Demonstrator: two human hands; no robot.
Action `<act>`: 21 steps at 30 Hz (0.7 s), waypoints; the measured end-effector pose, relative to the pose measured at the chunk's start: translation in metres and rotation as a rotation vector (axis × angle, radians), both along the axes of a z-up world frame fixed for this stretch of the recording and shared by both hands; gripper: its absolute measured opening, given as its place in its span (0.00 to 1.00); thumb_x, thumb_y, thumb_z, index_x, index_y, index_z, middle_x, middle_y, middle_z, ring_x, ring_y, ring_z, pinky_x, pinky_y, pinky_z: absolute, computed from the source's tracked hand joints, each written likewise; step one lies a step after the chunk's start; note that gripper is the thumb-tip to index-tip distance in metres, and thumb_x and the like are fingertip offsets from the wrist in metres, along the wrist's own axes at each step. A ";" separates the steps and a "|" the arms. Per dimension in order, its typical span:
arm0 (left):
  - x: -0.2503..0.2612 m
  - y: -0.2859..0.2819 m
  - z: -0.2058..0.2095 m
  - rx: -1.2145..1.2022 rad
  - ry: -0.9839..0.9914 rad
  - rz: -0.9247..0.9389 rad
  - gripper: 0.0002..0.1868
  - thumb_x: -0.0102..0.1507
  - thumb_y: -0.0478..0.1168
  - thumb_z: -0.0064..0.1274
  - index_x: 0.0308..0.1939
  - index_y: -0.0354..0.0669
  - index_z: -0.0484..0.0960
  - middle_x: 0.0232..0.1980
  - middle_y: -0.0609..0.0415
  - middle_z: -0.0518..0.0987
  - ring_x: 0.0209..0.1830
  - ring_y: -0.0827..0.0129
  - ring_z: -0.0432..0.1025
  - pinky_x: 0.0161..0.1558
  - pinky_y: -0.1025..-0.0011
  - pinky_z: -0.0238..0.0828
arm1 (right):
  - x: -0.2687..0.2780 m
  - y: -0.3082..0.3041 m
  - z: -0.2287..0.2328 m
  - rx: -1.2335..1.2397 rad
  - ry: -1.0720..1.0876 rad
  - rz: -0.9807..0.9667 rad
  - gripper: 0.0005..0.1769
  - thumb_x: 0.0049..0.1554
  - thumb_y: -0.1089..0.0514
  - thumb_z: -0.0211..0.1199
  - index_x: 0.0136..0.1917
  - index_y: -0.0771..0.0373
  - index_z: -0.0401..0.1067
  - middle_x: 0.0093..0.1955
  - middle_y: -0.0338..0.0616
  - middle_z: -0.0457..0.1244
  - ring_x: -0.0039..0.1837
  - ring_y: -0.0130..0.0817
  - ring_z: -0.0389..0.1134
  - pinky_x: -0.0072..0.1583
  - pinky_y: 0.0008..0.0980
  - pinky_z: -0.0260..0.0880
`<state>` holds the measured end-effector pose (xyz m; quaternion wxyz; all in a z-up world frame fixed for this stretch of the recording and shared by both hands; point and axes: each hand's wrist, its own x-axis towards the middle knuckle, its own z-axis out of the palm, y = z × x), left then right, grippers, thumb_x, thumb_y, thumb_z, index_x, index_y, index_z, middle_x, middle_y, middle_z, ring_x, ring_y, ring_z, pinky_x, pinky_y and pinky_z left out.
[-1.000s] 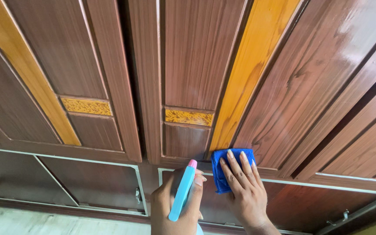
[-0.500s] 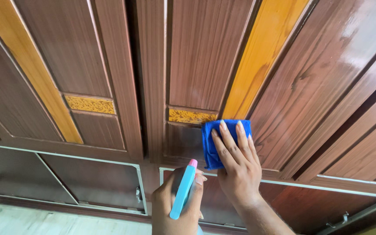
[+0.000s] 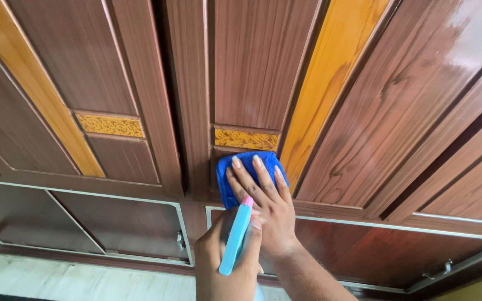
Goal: The person cleans the exterior of a wooden wardrobe using a spray bottle and a blue cloth. They spray the surface and wipe it down systematically, moving from the upper panels to the lower sections.
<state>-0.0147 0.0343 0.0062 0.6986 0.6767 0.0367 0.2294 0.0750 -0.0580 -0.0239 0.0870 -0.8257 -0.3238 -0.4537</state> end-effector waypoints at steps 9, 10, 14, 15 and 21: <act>0.002 0.002 0.000 0.015 0.076 -0.007 0.19 0.57 0.39 0.58 0.53 0.44 0.86 0.33 0.53 0.88 0.12 0.72 0.76 0.16 0.73 0.71 | 0.010 -0.040 -0.043 -0.166 0.036 0.091 0.31 0.57 0.51 0.57 0.73 0.52 0.68 0.79 0.35 0.58 0.81 0.37 0.52 0.78 0.48 0.47; 0.002 0.001 0.000 0.008 0.078 -0.006 0.18 0.58 0.39 0.58 0.52 0.43 0.86 0.32 0.53 0.88 0.12 0.72 0.76 0.15 0.73 0.71 | 0.012 -0.047 -0.050 -0.189 0.055 0.089 0.29 0.56 0.51 0.58 0.71 0.52 0.69 0.78 0.34 0.58 0.82 0.38 0.52 0.78 0.50 0.47; 0.001 -0.005 0.002 -0.019 0.090 -0.008 0.17 0.58 0.39 0.58 0.50 0.42 0.85 0.34 0.54 0.88 0.12 0.72 0.75 0.15 0.72 0.70 | 0.009 -0.073 -0.072 -0.312 0.145 0.031 0.24 0.53 0.54 0.60 0.64 0.53 0.70 0.76 0.33 0.59 0.82 0.38 0.52 0.78 0.52 0.47; 0.002 -0.006 0.002 -0.021 0.095 -0.014 0.17 0.58 0.39 0.58 0.50 0.42 0.85 0.36 0.55 0.88 0.12 0.72 0.75 0.14 0.72 0.70 | 0.008 -0.079 -0.076 -0.347 0.172 0.002 0.24 0.52 0.55 0.60 0.63 0.54 0.70 0.77 0.33 0.58 0.81 0.38 0.52 0.78 0.52 0.47; 0.005 -0.015 0.000 -0.006 0.086 -0.043 0.17 0.59 0.40 0.57 0.51 0.41 0.85 0.31 0.53 0.87 0.15 0.73 0.76 0.15 0.73 0.72 | -0.004 -0.112 -0.085 -0.294 0.123 -0.035 0.34 0.49 0.58 0.60 0.71 0.50 0.69 0.78 0.31 0.58 0.79 0.34 0.52 0.77 0.46 0.47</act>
